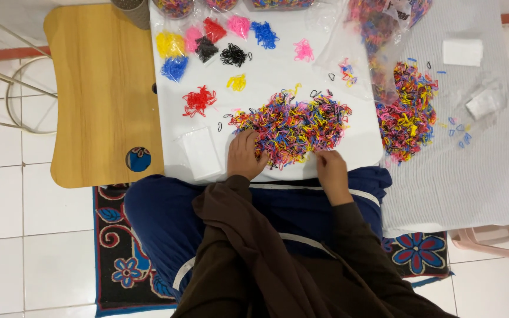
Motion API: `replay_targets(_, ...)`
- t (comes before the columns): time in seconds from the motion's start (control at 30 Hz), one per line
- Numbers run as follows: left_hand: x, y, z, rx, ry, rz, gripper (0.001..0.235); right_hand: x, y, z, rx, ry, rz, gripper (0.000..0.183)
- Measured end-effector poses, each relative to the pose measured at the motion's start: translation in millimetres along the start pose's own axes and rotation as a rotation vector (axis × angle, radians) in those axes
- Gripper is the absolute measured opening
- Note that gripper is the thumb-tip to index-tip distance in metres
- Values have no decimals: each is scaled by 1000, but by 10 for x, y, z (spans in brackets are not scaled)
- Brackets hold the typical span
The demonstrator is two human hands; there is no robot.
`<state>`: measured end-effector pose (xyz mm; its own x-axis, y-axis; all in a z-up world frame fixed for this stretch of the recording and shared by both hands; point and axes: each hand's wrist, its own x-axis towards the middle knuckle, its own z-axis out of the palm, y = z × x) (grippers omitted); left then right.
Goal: The person sits on the floor and sorts a large pile of colorful plastic clips on a white table. They pick up clips by hand and place them into separate piles by color, including red, yellow, blue, black, and pink.
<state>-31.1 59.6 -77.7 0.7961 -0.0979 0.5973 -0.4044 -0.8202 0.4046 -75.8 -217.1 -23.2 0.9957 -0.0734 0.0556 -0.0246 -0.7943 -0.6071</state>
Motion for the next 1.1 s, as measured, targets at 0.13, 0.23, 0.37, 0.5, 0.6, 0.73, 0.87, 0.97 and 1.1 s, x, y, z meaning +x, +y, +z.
replay_targets(0.13,21,3,-31,-2,-6,1,59,-37,-48,263,34,-11,-60,15)
replay_targets(0.23,23,1,-39,-29,-16,-3,60,-54,-150,317,99,-3,-65,24)
replay_targets(0.37,38,26,-77,-33,-22,-3,59,-10,-38,423,83,7,-134,22)
replay_targets(0.5,36,30,-86,-25,-35,-11,59,81,101,548,36,3,-243,14)
replay_targets(0.6,22,12,-50,-6,-36,-8,59,159,-43,392,171,-42,-183,8)
replay_targets(0.73,-1,18,-43,3,-41,-9,58,276,-123,246,465,-91,11,9)
replay_targets(0.87,38,16,-46,-5,-41,-16,58,534,-307,266,1193,-177,422,20)
replay_targets(0.97,65,34,-99,-21,-37,-26,58,694,-585,244,1336,-250,446,21)
replay_targets(1.1,119,73,-154,-31,-36,-39,59,1010,-1159,107,1507,-333,453,15)
